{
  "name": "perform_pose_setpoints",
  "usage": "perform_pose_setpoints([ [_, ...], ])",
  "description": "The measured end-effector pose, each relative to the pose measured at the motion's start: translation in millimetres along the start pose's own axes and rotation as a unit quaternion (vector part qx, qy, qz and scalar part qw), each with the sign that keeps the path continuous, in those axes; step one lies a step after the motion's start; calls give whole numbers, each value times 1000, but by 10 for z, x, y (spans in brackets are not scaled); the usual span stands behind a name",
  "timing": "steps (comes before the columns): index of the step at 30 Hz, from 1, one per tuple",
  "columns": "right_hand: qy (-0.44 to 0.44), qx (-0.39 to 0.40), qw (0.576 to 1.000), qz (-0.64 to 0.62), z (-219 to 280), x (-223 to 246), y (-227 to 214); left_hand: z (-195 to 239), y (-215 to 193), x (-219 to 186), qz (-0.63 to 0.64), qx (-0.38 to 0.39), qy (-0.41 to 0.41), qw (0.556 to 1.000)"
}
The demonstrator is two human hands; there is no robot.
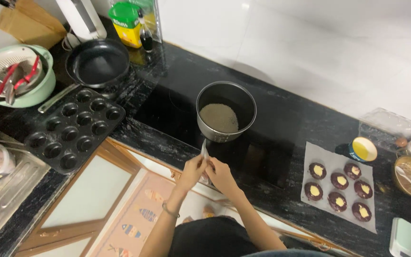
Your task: The person pours oil from a bottle into a pot containing grains and liquid, retrieves seasoning packets from an overhead cabinet, tears them open and pours dried herbs and a red powder into the pot, then handles a bag of raw chicken beside the sink while mixing the marinade ingredients.
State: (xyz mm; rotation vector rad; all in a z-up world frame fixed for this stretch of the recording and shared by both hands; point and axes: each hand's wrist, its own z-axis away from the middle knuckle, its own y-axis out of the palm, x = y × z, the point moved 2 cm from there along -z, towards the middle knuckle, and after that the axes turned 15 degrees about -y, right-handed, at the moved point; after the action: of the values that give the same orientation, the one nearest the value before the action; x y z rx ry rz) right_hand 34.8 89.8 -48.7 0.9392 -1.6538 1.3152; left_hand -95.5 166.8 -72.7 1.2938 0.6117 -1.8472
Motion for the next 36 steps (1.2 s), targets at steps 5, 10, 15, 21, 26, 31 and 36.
perform_pose_setpoints([
  [5,-75,-34,992,92,1,-128,31,-212,21,265,-63,-7,53,997],
  [10,-81,-47,993,70,-11,-213,50,-331,137,585,-22,-47,84,995],
  [15,-75,-58,994,58,8,-281,94,-388,177,874,94,-57,58,992],
  [21,-117,35,992,38,-117,175,-118,0,61,134,3,-77,-55,995],
  [26,-80,31,996,19,-185,-227,-164,-233,60,650,-5,-48,50,998],
  [31,22,21,999,-31,-112,-247,-131,-22,66,344,64,-45,65,995],
  [36,84,50,989,-113,-152,-157,-192,-268,23,584,66,-2,12,998],
])
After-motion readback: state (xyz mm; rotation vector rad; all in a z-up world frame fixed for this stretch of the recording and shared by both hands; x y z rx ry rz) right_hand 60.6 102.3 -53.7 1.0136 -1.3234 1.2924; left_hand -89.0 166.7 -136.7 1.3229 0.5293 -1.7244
